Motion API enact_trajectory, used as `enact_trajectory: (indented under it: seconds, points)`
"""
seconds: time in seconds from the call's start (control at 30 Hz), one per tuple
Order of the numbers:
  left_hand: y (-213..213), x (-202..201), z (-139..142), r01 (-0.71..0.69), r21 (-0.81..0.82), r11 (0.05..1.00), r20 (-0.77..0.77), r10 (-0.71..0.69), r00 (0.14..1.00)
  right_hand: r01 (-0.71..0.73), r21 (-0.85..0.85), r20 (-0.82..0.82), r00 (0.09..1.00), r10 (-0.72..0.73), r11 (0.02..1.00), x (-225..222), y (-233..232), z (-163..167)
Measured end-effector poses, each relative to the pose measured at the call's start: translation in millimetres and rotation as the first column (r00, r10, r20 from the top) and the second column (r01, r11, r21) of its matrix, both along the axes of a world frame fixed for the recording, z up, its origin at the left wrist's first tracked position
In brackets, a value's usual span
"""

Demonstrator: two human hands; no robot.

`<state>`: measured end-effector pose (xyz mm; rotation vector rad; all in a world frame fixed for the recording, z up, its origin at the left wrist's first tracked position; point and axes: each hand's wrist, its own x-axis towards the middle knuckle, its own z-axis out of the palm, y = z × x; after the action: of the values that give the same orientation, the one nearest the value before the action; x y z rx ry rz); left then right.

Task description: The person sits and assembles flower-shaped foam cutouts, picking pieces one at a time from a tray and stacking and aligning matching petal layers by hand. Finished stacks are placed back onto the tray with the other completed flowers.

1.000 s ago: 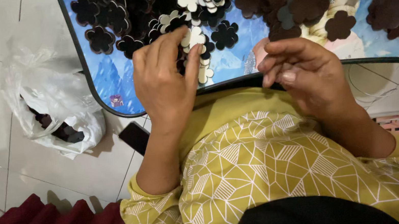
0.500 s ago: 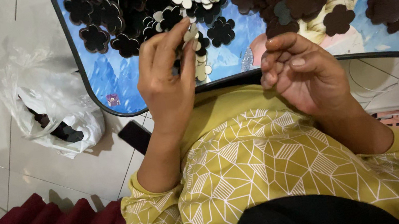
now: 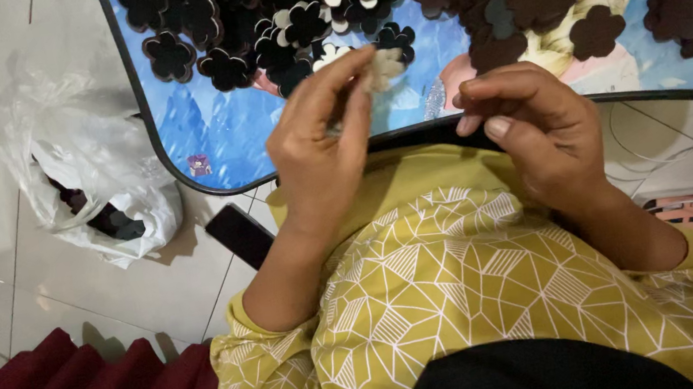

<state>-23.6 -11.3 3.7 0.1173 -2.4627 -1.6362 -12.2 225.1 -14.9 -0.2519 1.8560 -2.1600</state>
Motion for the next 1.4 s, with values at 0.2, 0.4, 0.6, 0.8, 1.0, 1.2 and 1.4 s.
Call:
enact_trajectory:
  seconds: [0.2,0.4,0.6,0.8,1.0,1.2,1.4]
  points:
    - [-6,-1,8,-0.075,-0.243,0.967,-0.216,0.021,0.976,0.032,0.242,-0.177,0.984,0.012,0.970,-3,-10,16]
    - [9,14,6,-0.053,0.461,0.886,0.249,-0.071,0.966,0.017,0.412,-0.316,0.940,0.126,0.911,-3,-15,23]
    - [13,20,1,0.061,0.523,0.850,0.226,-0.207,0.952,0.077,0.464,-0.368,0.923,0.112,0.883,-2,-18,19]
    - [14,22,3,0.047,0.517,0.855,0.267,-0.213,0.940,0.290,0.650,-0.660,0.673,0.333,0.703,-9,-17,17]
    - [15,21,1,0.042,0.570,0.821,0.244,-0.218,0.945,0.440,0.685,-0.724,0.503,0.473,0.580,-13,-18,22]
    - [14,22,-1,0.017,0.607,0.795,0.250,-0.211,0.945,0.511,0.692,-0.721,0.438,0.537,0.510,-18,-19,28]
    - [12,17,-7,-0.008,0.690,0.723,0.257,-0.235,0.937,0.506,0.585,-0.764,0.606,0.221,0.635,-13,-6,17]
